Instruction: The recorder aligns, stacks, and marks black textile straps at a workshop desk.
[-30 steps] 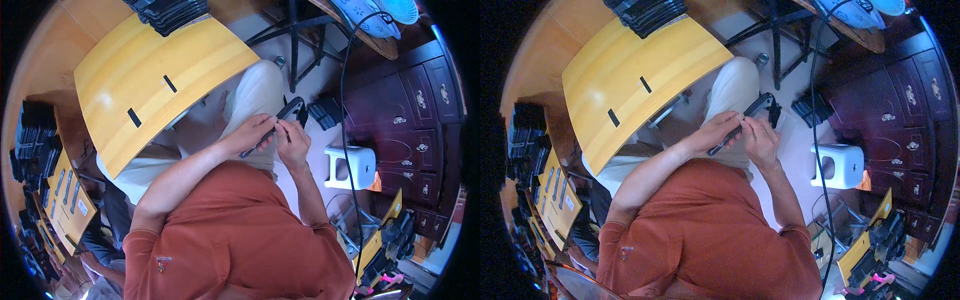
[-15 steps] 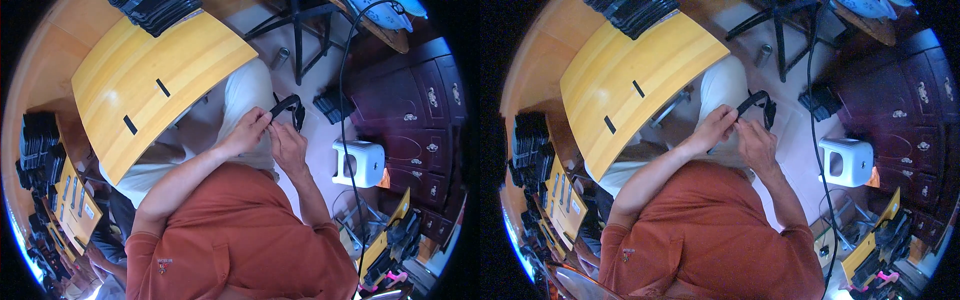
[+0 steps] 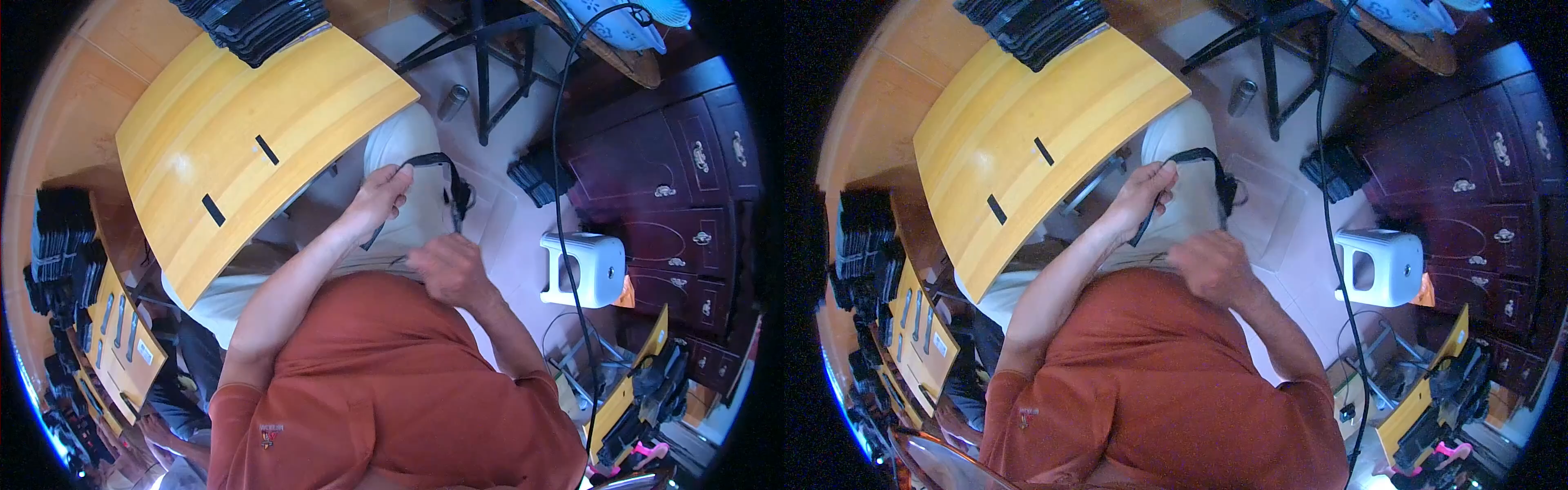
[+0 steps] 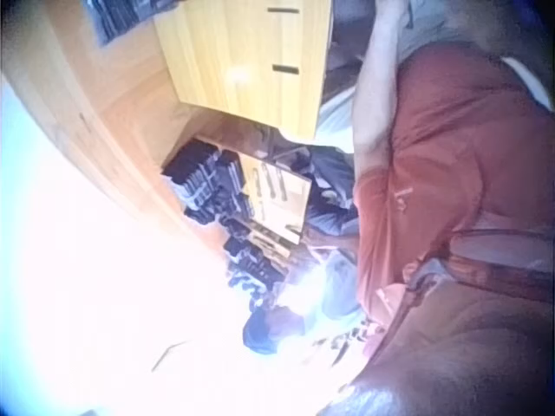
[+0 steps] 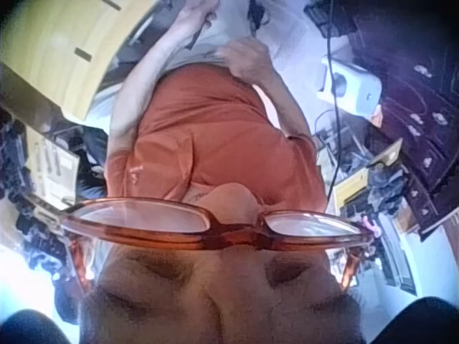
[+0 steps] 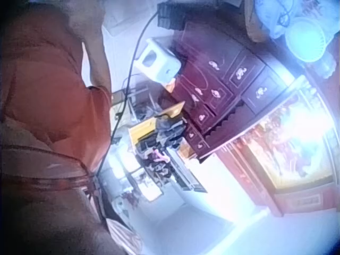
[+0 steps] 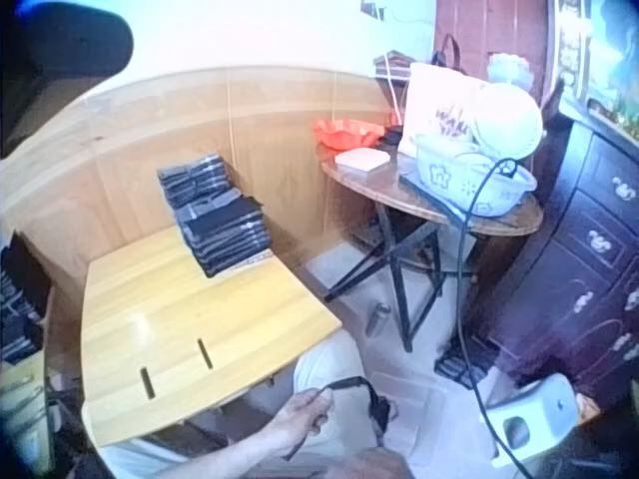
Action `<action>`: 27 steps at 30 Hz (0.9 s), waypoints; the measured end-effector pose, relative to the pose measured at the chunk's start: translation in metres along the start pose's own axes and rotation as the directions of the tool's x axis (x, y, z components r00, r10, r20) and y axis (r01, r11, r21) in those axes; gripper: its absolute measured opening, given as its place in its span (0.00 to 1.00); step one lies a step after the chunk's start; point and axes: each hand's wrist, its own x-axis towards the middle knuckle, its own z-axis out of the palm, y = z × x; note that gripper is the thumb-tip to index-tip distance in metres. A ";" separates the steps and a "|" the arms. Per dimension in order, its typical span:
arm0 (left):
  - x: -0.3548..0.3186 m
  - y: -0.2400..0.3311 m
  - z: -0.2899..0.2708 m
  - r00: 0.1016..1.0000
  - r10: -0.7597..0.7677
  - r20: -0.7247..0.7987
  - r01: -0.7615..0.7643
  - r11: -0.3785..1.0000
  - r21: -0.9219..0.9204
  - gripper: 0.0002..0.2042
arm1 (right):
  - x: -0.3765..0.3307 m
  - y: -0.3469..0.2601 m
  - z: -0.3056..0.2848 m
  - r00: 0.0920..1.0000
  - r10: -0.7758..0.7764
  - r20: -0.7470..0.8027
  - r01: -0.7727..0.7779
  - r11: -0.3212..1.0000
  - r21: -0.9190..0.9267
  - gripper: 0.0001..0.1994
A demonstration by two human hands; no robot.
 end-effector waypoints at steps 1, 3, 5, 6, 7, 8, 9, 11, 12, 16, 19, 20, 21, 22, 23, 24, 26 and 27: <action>-0.003 0.000 -0.001 0.999 -0.019 0.033 0.018 0.999 0.027 0.18 | -0.004 0.005 -0.003 0.993 0.064 -0.102 -0.071 0.995 -0.066 0.06; -0.007 0.003 -0.006 0.995 -0.035 0.094 0.026 0.995 0.101 0.18 | -0.008 0.016 -0.012 0.931 0.238 -0.279 -0.278 0.953 -0.117 0.09; -0.014 0.011 -0.007 0.986 -0.057 0.156 0.029 0.984 0.174 0.17 | 0.000 0.026 -0.020 0.871 0.347 -0.348 -0.405 0.908 -0.107 0.10; -0.019 0.017 -0.005 0.981 -0.056 0.187 0.009 0.970 0.245 0.17 | 0.008 0.029 -0.027 0.815 0.422 -0.397 -0.493 0.865 -0.093 0.11; -0.023 0.021 -0.005 0.975 -0.053 0.214 -0.017 0.950 0.312 0.16 | 0.016 0.033 -0.031 0.753 0.486 -0.443 -0.571 0.818 -0.074 0.12; -0.024 0.021 -0.006 0.975 -0.049 0.219 -0.021 0.952 0.306 0.16 | 0.015 0.042 -0.032 0.756 0.483 -0.443 -0.570 0.818 -0.082 0.12; -0.024 0.019 -0.008 0.962 0.028 0.271 -0.127 0.925 0.357 0.16 | 0.010 0.053 -0.033 0.817 0.463 -0.345 -0.521 0.848 -0.095 0.14; -0.026 0.014 -0.012 0.942 0.099 0.321 -0.229 0.889 0.397 0.15 | 0.007 0.058 -0.037 0.875 0.467 -0.129 -0.477 0.877 -0.056 0.17; -0.027 0.012 -0.015 0.936 0.072 0.346 -0.207 0.904 0.373 0.15 | 0.006 0.057 -0.038 0.876 0.466 -0.125 -0.476 0.878 -0.057 0.17; -0.031 0.009 -0.015 0.908 0.054 0.415 -0.177 0.948 0.264 0.15 | 0.018 0.046 -0.042 0.863 0.505 0.012 -0.505 0.863 0.004 0.12; -0.034 0.015 -0.009 0.891 0.026 0.454 -0.116 0.978 0.172 0.14 | 0.022 0.046 -0.036 0.901 0.433 -0.024 -0.431 0.901 0.054 0.09; -0.033 0.014 -0.010 0.891 0.025 0.453 -0.113 0.979 0.168 0.14 | 0.024 0.046 -0.034 0.916 0.393 -0.084 -0.384 0.917 0.106 0.09; -0.032 0.012 -0.011 0.888 0.049 0.458 -0.137 0.978 0.160 0.14 | 0.023 0.047 -0.033 0.916 0.394 -0.080 -0.385 0.917 0.106 0.09; -0.032 0.012 -0.011 0.884 0.074 0.462 -0.162 0.975 0.154 0.14 | 0.021 0.050 -0.032 0.919 0.389 -0.057 -0.373 0.909 0.188 0.10; -0.032 0.011 -0.012 0.884 0.075 0.461 -0.162 0.975 0.153 0.14 | 0.020 0.051 -0.032 0.923 0.383 -0.035 -0.360 0.894 0.268 0.11; -0.033 0.010 -0.011 0.890 0.069 0.450 -0.157 0.975 0.159 0.13 | 0.019 0.051 -0.033 0.923 0.382 -0.033 -0.360 0.894 0.267 0.11; -0.035 0.009 -0.012 0.897 0.064 0.438 -0.150 0.975 0.165 0.13 | 0.019 0.051 -0.034 0.913 0.406 0.022 -0.398 0.879 0.262 0.12; -0.035 0.008 -0.013 0.895 0.077 0.439 -0.176 0.966 0.189 0.12 | 0.020 0.049 -0.035 0.913 0.406 0.024 -0.398 0.879 0.262 0.12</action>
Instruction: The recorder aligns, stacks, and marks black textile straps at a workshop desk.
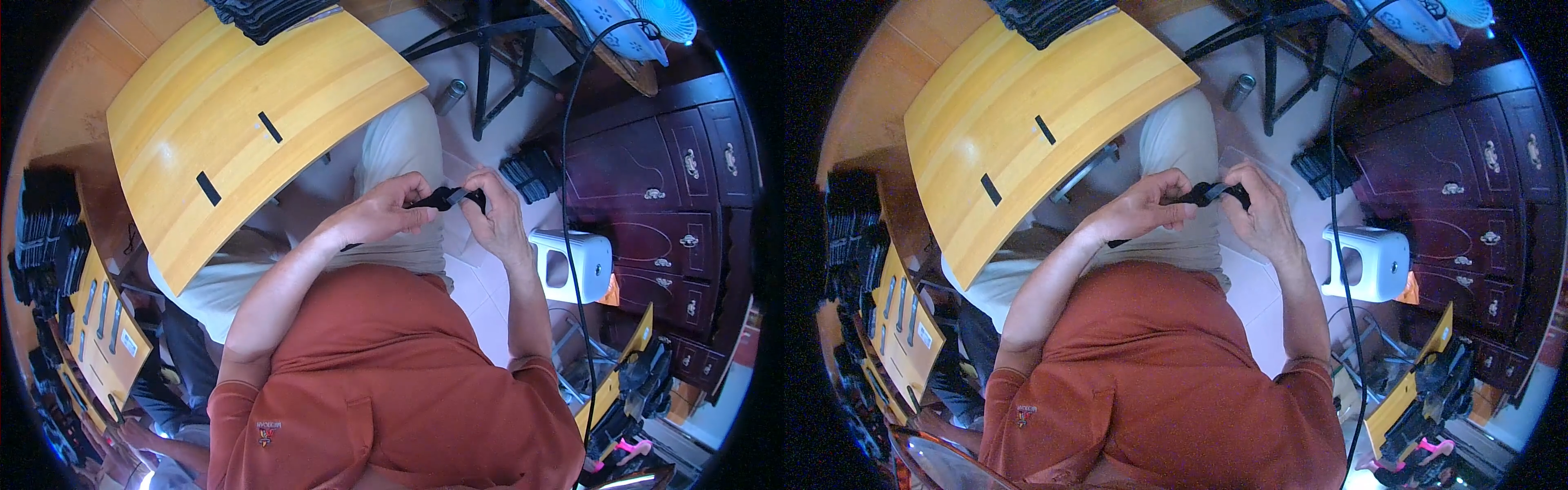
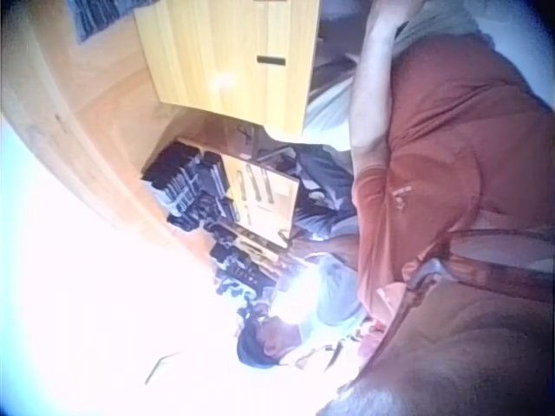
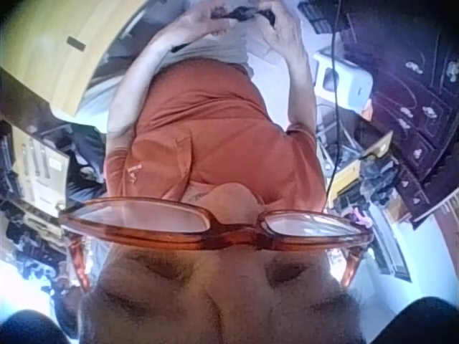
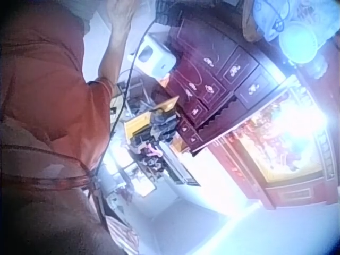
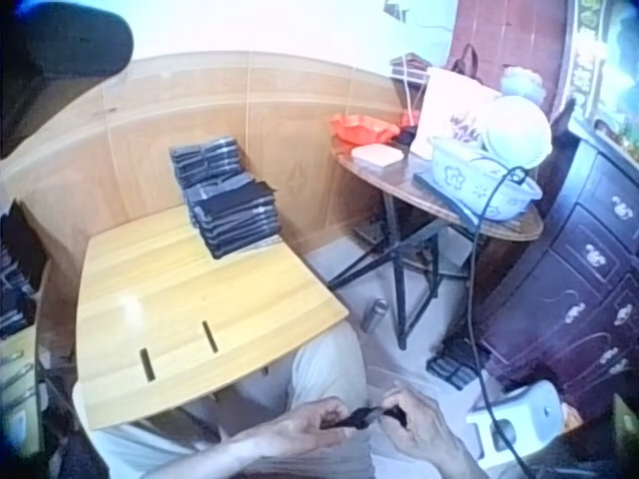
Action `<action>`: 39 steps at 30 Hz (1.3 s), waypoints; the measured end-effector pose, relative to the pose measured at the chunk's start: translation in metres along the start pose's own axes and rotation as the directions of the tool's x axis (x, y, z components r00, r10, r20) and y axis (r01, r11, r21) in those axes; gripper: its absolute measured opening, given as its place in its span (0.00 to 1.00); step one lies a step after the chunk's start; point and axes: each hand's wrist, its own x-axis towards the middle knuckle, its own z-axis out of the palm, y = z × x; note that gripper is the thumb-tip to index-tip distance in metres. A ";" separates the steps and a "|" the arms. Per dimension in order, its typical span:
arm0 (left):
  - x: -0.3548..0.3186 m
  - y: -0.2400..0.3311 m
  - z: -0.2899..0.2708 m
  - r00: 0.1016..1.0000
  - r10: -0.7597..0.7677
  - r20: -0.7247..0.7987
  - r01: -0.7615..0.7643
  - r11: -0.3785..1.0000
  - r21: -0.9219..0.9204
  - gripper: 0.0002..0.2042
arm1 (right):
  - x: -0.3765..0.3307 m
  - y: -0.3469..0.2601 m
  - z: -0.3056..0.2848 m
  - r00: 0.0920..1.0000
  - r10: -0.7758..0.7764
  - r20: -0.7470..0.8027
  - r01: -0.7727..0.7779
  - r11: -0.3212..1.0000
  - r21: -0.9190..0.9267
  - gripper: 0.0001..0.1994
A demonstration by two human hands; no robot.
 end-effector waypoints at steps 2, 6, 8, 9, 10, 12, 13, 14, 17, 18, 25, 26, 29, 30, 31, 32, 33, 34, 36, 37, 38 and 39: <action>-0.003 -0.002 -0.001 1.000 0.011 -0.005 -0.011 0.999 0.032 0.12 | 0.005 -0.013 -0.005 1.000 0.018 -0.019 -0.020 0.992 -0.125 0.14; -0.006 0.007 0.000 0.991 0.050 -0.121 -0.017 0.967 0.253 0.12 | 0.012 -0.023 -0.015 0.990 -0.128 0.067 0.144 0.901 -0.409 0.17; -0.008 0.013 0.001 0.980 0.071 -0.187 0.021 0.892 0.451 0.12 | 0.014 -0.027 -0.015 0.983 -0.139 0.119 0.182 0.812 -0.554 0.20; -0.009 0.015 0.003 0.966 0.081 -0.244 0.042 0.888 0.458 0.12 | 0.014 -0.030 -0.014 0.983 -0.140 0.121 0.184 0.813 -0.553 0.20; -0.009 0.016 0.004 0.949 0.090 -0.301 0.063 0.884 0.463 0.12 | 0.014 -0.035 -0.012 0.982 -0.139 0.129 0.188 0.802 -0.567 0.20; -0.009 0.014 0.000 0.945 0.117 -0.305 0.037 0.889 0.456 0.12 | 0.014 -0.037 -0.008 0.981 -0.139 0.138 0.194 0.791 -0.580 0.20; -0.008 0.013 -0.002 0.942 0.144 -0.304 0.009 0.893 0.450 0.12 | 0.012 -0.034 -0.005 0.983 -0.125 0.131 0.176 0.832 -0.527 0.20; -0.008 0.013 -0.003 0.941 0.144 -0.305 0.009 0.893 0.449 0.12 | 0.012 -0.032 -0.002 0.986 -0.110 0.124 0.156 0.868 -0.470 0.20; -0.007 0.010 -0.006 0.946 0.109 -0.307 0.029 0.910 0.414 0.12 | 0.014 -0.029 0.003 0.995 -0.056 0.079 0.085 0.898 -0.432 0.19; -0.005 0.006 -0.008 0.944 0.137 -0.300 -0.009 0.920 0.392 0.11 | 0.015 -0.026 0.006 0.995 -0.057 0.080 0.086 0.898 -0.431 0.19; -0.002 -0.001 -0.013 0.958 0.170 -0.233 -0.127 0.974 0.188 0.12 | 0.029 -0.024 0.011 0.978 0.129 0.164 -0.102 0.981 -0.165 0.15; -0.002 -0.002 -0.014 0.957 0.171 -0.235 -0.128 0.974 0.188 0.12 | 0.031 -0.026 0.012 0.974 0.136 0.179 -0.115 0.986 -0.123 0.15; -0.002 0.002 -0.013 0.968 0.126 -0.215 -0.134 0.991 -0.021 0.13 | 0.031 -0.025 0.015 0.974 0.091 0.208 -0.096 0.995 0.015 0.17; -0.003 0.005 -0.012 0.969 0.115 -0.220 -0.133 0.989 -0.069 0.13 | 0.033 -0.026 0.015 0.974 0.089 0.210 -0.094 0.995 0.014 0.17; -0.005 0.008 -0.012 0.969 0.104 -0.225 -0.132 0.984 -0.116 0.13 | 0.035 -0.028 0.015 0.966 0.138 0.220 -0.158 0.985 0.073 0.16; -0.005 0.006 -0.013 0.968 0.105 -0.228 -0.134 0.984 -0.116 0.13 | 0.036 -0.029 0.015 0.954 0.186 0.233 -0.220 0.967 0.131 0.14; -0.005 0.002 -0.015 0.965 0.127 -0.229 -0.147 0.987 -0.071 0.13 | 0.036 -0.027 0.016 0.954 0.184 0.236 -0.218 0.967 0.131 0.14; -0.005 0.002 -0.015 0.962 0.149 -0.227 -0.159 0.987 -0.026 0.13 | 0.037 -0.022 0.017 0.972 0.086 0.220 -0.119 0.983 0.142 0.12; -0.007 0.001 -0.013 0.963 0.142 -0.229 -0.160 0.985 -0.061 0.12 | 0.036 -0.020 0.017 0.979 -0.013 0.205 -0.018 0.988 0.150 0.10; -0.008 0.003 -0.012 0.964 0.134 -0.230 -0.159 0.983 -0.094 0.12 | 0.037 -0.021 0.017 0.981 -0.004 0.193 -0.023 0.990 0.138 0.08; -0.009 0.006 -0.014 0.963 0.135 -0.232 -0.160 0.983 -0.094 0.12 | 0.037 -0.022 0.017 0.983 0.005 0.182 -0.028 0.992 0.125 0.06; -0.012 0.009 -0.018 0.968 0.089 -0.233 -0.078 0.995 0.059 0.13 | 0.037 -0.021 0.017 0.983 0.003 0.183 -0.027 0.992 0.125 0.06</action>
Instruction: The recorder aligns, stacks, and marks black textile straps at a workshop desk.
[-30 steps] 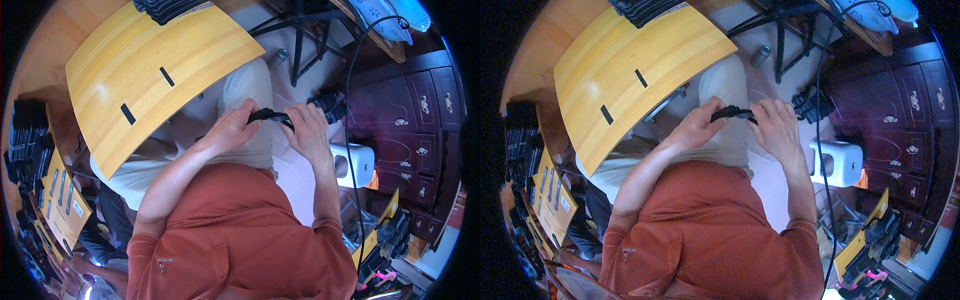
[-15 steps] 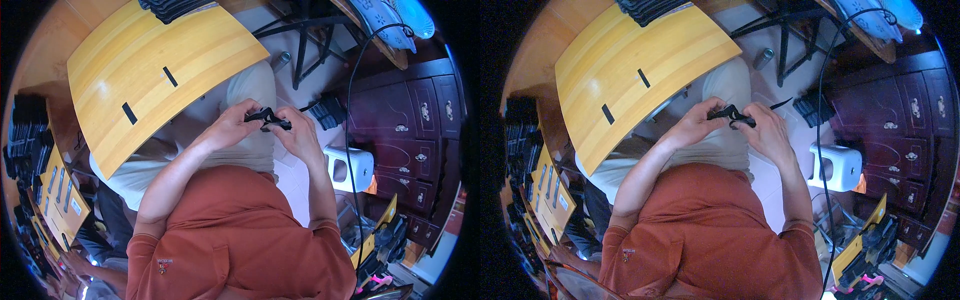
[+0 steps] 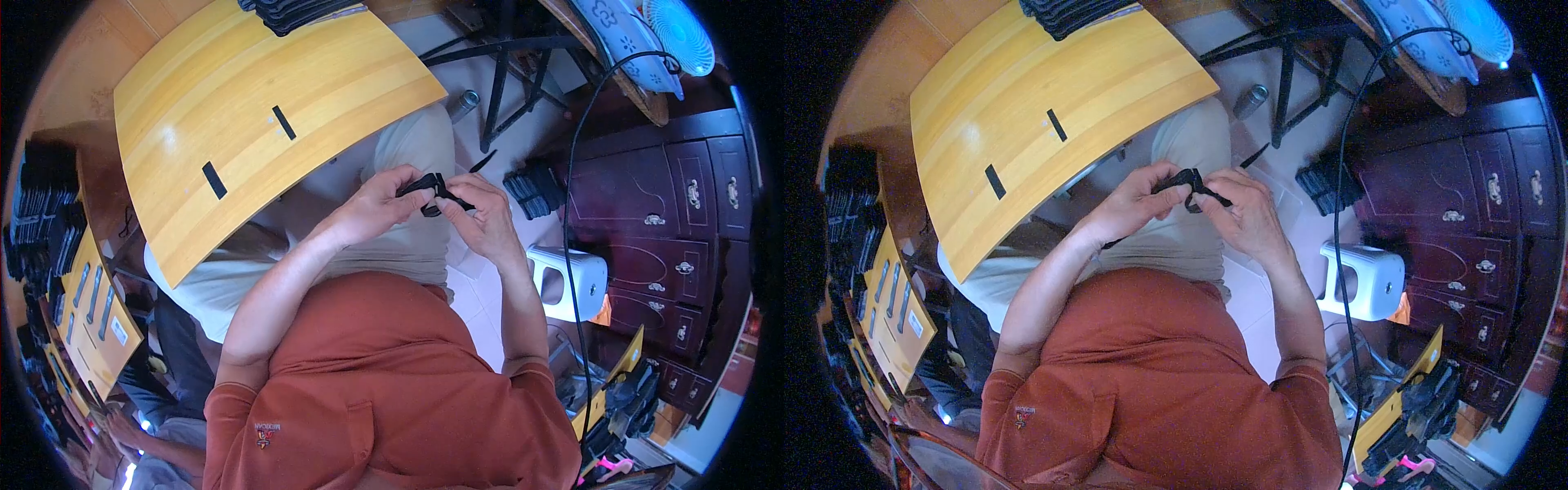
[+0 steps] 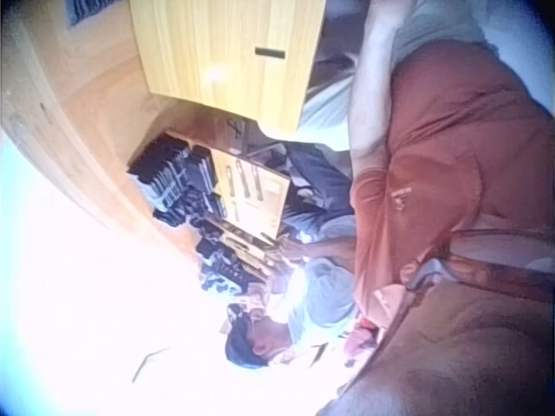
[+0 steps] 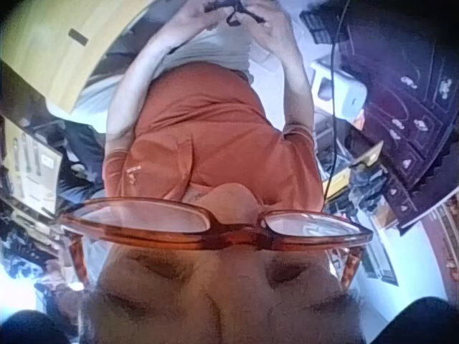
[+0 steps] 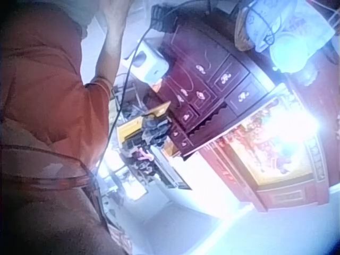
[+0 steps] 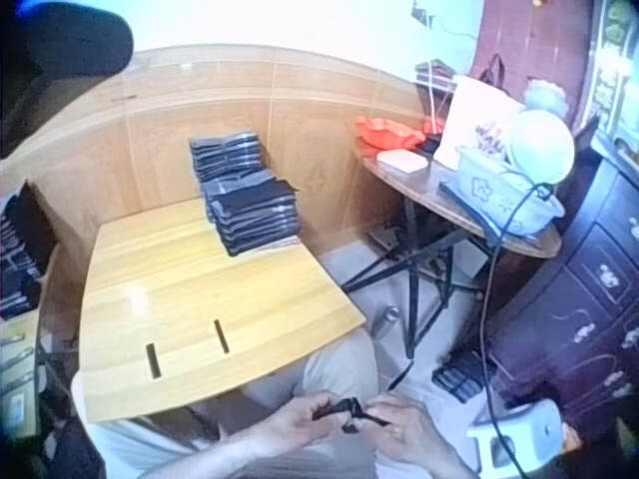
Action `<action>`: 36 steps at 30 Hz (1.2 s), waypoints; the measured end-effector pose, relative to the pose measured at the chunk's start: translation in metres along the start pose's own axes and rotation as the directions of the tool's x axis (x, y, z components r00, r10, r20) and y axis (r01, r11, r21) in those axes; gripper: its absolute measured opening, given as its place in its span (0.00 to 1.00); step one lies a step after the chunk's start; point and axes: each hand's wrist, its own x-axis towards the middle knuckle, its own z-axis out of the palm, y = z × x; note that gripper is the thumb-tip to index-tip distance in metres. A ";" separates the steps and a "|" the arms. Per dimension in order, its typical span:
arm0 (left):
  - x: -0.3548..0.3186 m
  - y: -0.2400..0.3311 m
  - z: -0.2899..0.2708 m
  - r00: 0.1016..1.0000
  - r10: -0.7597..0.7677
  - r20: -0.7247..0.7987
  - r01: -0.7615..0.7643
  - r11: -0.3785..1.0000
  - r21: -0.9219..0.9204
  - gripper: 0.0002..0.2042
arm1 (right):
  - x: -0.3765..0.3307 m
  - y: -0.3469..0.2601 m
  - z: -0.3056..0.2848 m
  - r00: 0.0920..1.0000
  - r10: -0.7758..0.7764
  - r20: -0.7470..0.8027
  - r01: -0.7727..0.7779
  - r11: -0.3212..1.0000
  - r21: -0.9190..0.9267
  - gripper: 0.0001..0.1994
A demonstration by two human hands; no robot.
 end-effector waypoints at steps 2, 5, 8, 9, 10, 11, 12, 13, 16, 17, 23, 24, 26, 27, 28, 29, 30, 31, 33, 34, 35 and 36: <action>-0.003 0.006 -0.002 0.999 -0.046 -0.007 0.047 0.985 0.167 0.14 | 0.000 0.004 -0.001 0.990 -0.126 -0.068 0.105 0.962 -0.250 0.03; -0.011 0.009 0.003 0.999 0.031 -0.012 -0.023 0.918 0.395 0.13 | 0.002 0.017 -0.010 0.976 -0.211 -0.051 0.169 0.886 -0.431 0.05; -0.012 0.006 0.002 0.996 0.094 0.011 -0.087 0.871 0.483 0.14 | -0.019 0.102 -0.032 0.928 -0.195 -0.318 0.041 0.901 -0.432 0.04; -0.017 0.004 -0.008 0.999 0.045 -0.030 -0.027 0.899 0.437 0.15 | -0.019 0.099 -0.054 0.924 -0.039 -0.379 -0.140 0.891 -0.432 0.06; -0.023 0.003 -0.018 0.998 -0.007 -0.070 0.033 0.919 0.392 0.16 | -0.017 0.092 -0.070 0.890 0.113 -0.442 -0.316 0.852 -0.417 0.08; -0.026 0.003 -0.024 0.992 -0.060 -0.107 0.094 0.935 0.343 0.17 | -0.017 0.100 -0.068 0.891 0.113 -0.440 -0.314 0.854 -0.415 0.08; -0.027 0.002 -0.027 0.992 -0.063 -0.112 0.098 0.934 0.344 0.17 | -0.017 0.114 -0.062 0.893 0.201 -0.402 -0.395 0.776 -0.491 0.10; -0.026 0.003 -0.028 0.989 -0.100 -0.107 0.120 0.972 0.200 0.18 | -0.020 0.127 -0.057 0.881 0.290 -0.375 -0.466 0.676 -0.571 0.13; -0.022 0.005 -0.019 0.986 -0.084 -0.146 0.086 0.996 0.008 0.16 | -0.034 0.172 -0.026 0.866 0.393 -0.308 -0.496 0.604 -0.623 0.17; -0.024 0.008 -0.019 0.983 -0.094 -0.160 0.081 0.993 -0.088 0.16 | -0.038 0.181 -0.016 0.873 0.386 -0.299 -0.485 0.615 -0.622 0.17; -0.024 0.003 -0.029 0.970 -0.110 -0.215 -0.021 0.849 -0.529 0.22 | -0.094 0.267 0.028 0.852 0.403 -0.334 -0.520 0.580 -0.627 0.18; -0.024 0.002 -0.031 0.967 -0.109 -0.230 -0.029 0.851 -0.524 0.22 | -0.093 0.268 0.035 0.845 0.400 -0.354 -0.534 0.622 -0.572 0.18; -0.023 0.005 -0.030 0.959 -0.171 -0.226 0.013 0.823 -0.568 0.23 | -0.083 0.258 0.041 0.837 0.400 -0.373 -0.545 0.666 -0.510 0.20; -0.024 0.004 -0.030 0.955 -0.179 -0.235 0.011 0.817 -0.576 0.24 | -0.064 0.233 0.043 0.786 0.486 -0.382 -0.595 0.761 -0.258 0.21; -0.028 0.004 -0.030 0.945 -0.191 -0.265 0.014 0.833 -0.553 0.26 | -0.042 0.200 0.044 0.740 0.571 -0.356 -0.607 0.794 0.011 0.23; -0.028 0.006 -0.028 0.952 -0.153 -0.265 0.001 0.867 -0.498 0.27 | -0.024 0.161 0.043 0.796 0.493 -0.351 -0.490 0.865 0.104 0.23; -0.030 0.008 -0.026 0.959 -0.115 -0.259 -0.012 0.898 -0.440 0.28 | -0.010 0.120 0.043 0.839 0.411 -0.357 -0.362 0.911 0.197 0.24; -0.030 0.010 -0.024 0.970 -0.098 -0.225 0.017 0.942 -0.335 0.27 | -0.001 0.084 0.041 0.843 0.403 -0.355 -0.353 0.914 0.199 0.24; -0.032 0.011 -0.020 0.989 -0.036 -0.147 0.011 0.986 -0.167 0.25 | 0.015 0.027 0.041 0.951 0.212 -0.223 -0.123 0.926 0.356 0.20; -0.033 0.010 -0.016 0.995 0.011 -0.101 -0.023 0.993 -0.117 0.23 | 0.022 0.007 0.039 0.954 0.201 -0.221 -0.112 0.927 0.358 0.20; -0.034 0.019 -0.009 0.989 -0.053 -0.135 0.027 0.981 -0.190 0.21 | 0.029 -0.010 0.037 0.988 0.026 -0.150 0.017 0.960 0.280 0.19; -0.037 0.019 -0.009 0.993 -0.046 -0.109 0.021 0.974 -0.224 0.19 | 0.035 -0.019 0.037 0.987 -0.146 -0.063 0.156 0.965 0.211 0.18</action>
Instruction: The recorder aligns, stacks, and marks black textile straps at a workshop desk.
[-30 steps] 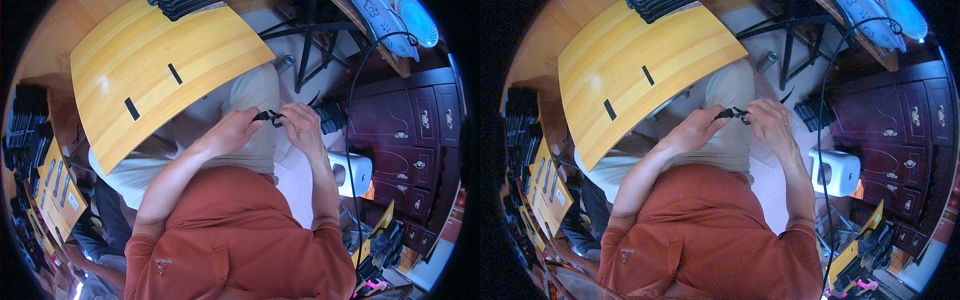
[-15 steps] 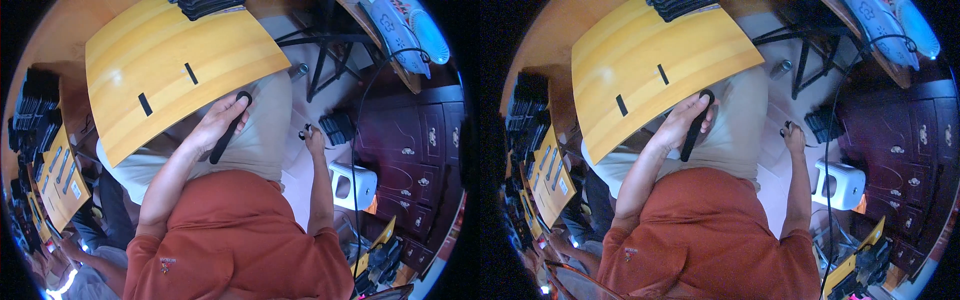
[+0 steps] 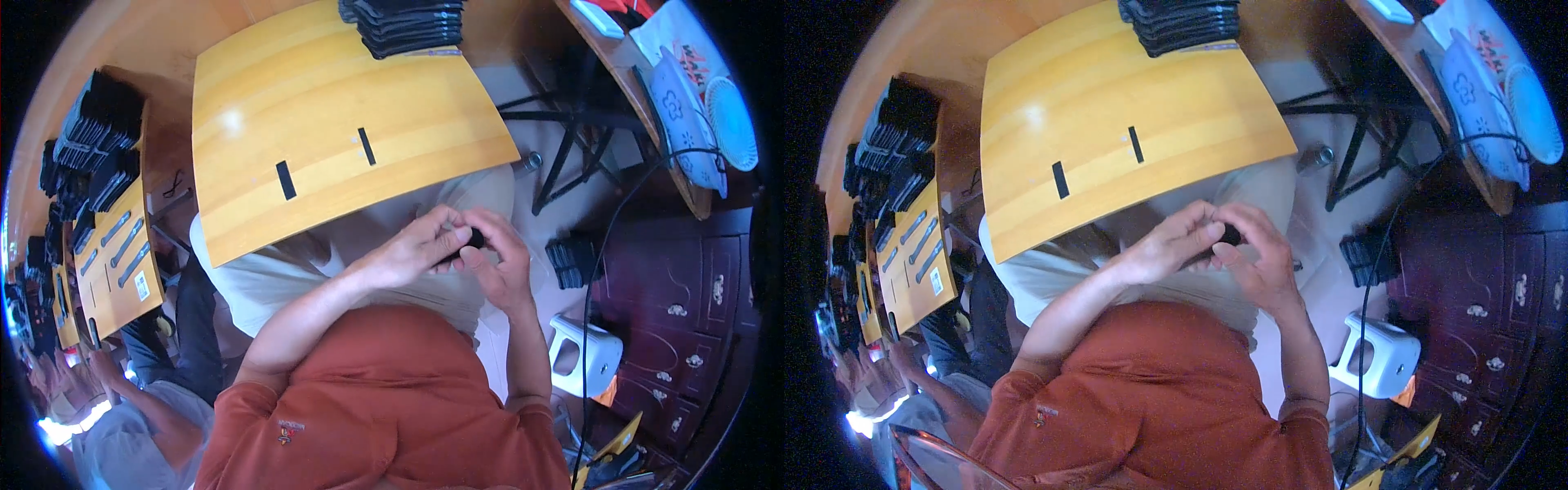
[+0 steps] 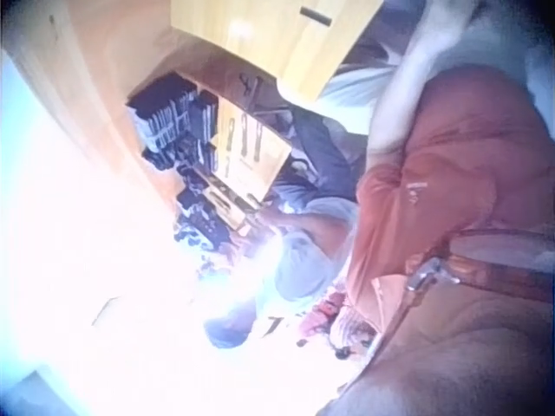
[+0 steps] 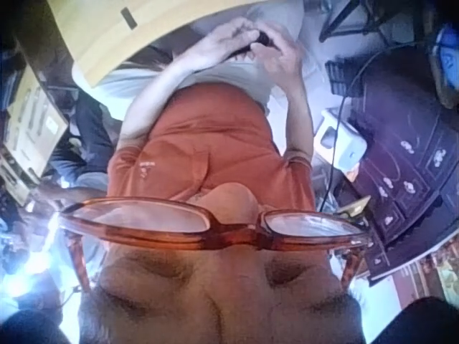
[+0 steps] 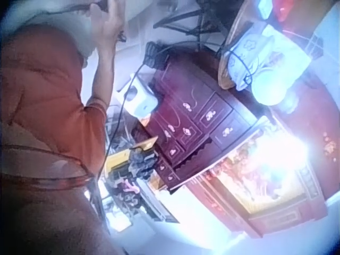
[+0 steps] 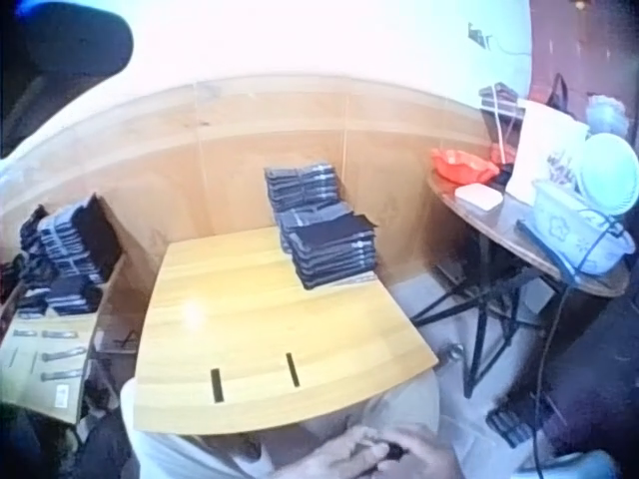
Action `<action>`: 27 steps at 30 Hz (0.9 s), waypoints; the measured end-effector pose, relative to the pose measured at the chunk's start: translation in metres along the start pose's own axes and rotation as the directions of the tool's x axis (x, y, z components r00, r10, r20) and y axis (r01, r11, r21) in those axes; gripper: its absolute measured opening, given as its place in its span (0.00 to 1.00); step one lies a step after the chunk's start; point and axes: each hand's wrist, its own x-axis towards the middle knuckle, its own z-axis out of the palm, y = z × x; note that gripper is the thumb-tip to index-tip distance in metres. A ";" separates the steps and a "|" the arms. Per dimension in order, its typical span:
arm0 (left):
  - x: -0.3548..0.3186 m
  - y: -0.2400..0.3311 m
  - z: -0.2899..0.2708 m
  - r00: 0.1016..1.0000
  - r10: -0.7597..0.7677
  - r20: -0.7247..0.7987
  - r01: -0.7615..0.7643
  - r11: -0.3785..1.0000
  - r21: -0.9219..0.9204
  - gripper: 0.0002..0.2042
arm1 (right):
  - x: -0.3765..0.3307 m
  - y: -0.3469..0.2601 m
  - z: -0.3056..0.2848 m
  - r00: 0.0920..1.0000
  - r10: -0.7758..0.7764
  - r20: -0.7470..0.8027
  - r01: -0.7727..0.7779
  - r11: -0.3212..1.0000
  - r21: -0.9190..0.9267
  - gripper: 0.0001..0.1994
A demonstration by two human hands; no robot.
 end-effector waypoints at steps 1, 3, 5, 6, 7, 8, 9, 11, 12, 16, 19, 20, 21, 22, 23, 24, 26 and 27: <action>-0.003 -0.002 -0.001 0.999 0.051 -0.005 -0.051 0.998 -0.028 0.20 | 0.004 -0.003 0.003 1.000 -0.015 0.014 0.015 1.000 -0.001 0.16; -0.009 -0.004 -0.003 0.993 0.113 -0.030 -0.115 0.992 -0.055 0.20 | 0.012 -0.002 0.004 0.999 -0.035 0.008 0.035 0.999 0.041 0.16; -0.018 0.005 -0.003 0.985 0.109 -0.133 -0.102 0.993 0.059 0.19 | 0.019 -0.009 0.010 0.996 0.053 -0.075 -0.037 0.980 0.195 0.13; -0.023 0.011 -0.005 0.981 0.115 -0.154 -0.108 0.993 0.056 0.19 | 0.024 -0.010 0.010 0.998 0.044 -0.055 -0.032 0.979 0.200 0.13; -0.029 0.019 -0.006 0.976 0.163 -0.146 -0.111 0.944 0.312 0.19 | 0.030 -0.011 0.009 0.992 0.041 -0.115 -0.022 0.986 0.165 0.12; -0.035 0.023 -0.007 0.971 0.201 -0.128 -0.100 0.832 0.545 0.19 | 0.036 -0.014 0.010 0.984 0.036 -0.175 -0.013 0.992 0.129 0.11; -0.035 0.006 -0.006 0.912 0.384 -0.145 -0.229 0.770 0.595 0.19 | 0.040 -0.021 0.010 0.980 0.078 -0.183 -0.038 0.976 0.214 0.10; -0.041 0.000 -0.005 0.907 0.378 -0.186 -0.187 0.758 0.625 0.18 | 0.050 -0.024 0.014 0.984 0.067 -0.168 -0.018 0.961 0.276 0.10; -0.045 -0.002 -0.005 0.908 0.365 -0.207 -0.149 0.742 0.654 0.18 | 0.054 -0.022 0.016 0.986 0.067 -0.153 -0.024 0.963 0.270 0.11; -0.064 -0.001 -0.014 0.863 0.413 -0.291 -0.138 0.746 0.651 0.19 | 0.073 -0.035 0.038 0.981 0.179 -0.079 -0.137 0.917 0.375 0.12; -0.076 -0.001 -0.020 0.875 0.353 -0.332 -0.069 0.769 0.635 0.17 | 0.089 -0.038 0.049 0.980 0.199 0.029 -0.189 0.861 0.472 0.13; -0.080 -0.003 -0.022 0.886 0.290 -0.362 0.009 0.769 0.639 0.16 | 0.094 -0.040 0.051 0.981 0.193 0.027 -0.183 0.866 0.465 0.13; -0.082 -0.012 -0.026 0.883 0.308 -0.354 -0.023 0.781 0.624 0.14 | 0.099 -0.041 0.054 0.983 0.183 0.013 -0.169 0.879 0.446 0.13; -0.085 -0.010 -0.028 0.882 0.317 -0.348 -0.034 0.779 0.626 0.14 | 0.106 -0.042 0.054 0.985 0.173 -0.003 -0.155 0.892 0.426 0.13; -0.088 -0.007 -0.030 0.897 0.236 -0.374 0.011 0.833 0.554 0.14 | 0.114 -0.040 0.054 0.986 0.165 -0.007 -0.147 0.896 0.419 0.13; -0.091 -0.005 -0.032 0.907 0.153 -0.393 0.059 0.877 0.478 0.14 | 0.124 -0.035 0.055 0.991 0.050 0.126 -0.095 0.922 0.376 0.13; -0.092 -0.028 -0.040 0.907 0.111 -0.405 0.034 0.942 0.335 0.15 | 0.150 -0.021 0.060 0.962 -0.075 0.263 -0.019 0.941 0.337 0.13; -0.089 -0.037 -0.044 0.913 0.138 -0.384 -0.132 0.990 0.041 0.16 | 0.167 -0.008 0.062 0.972 -0.067 0.225 0.034 0.989 0.147 0.11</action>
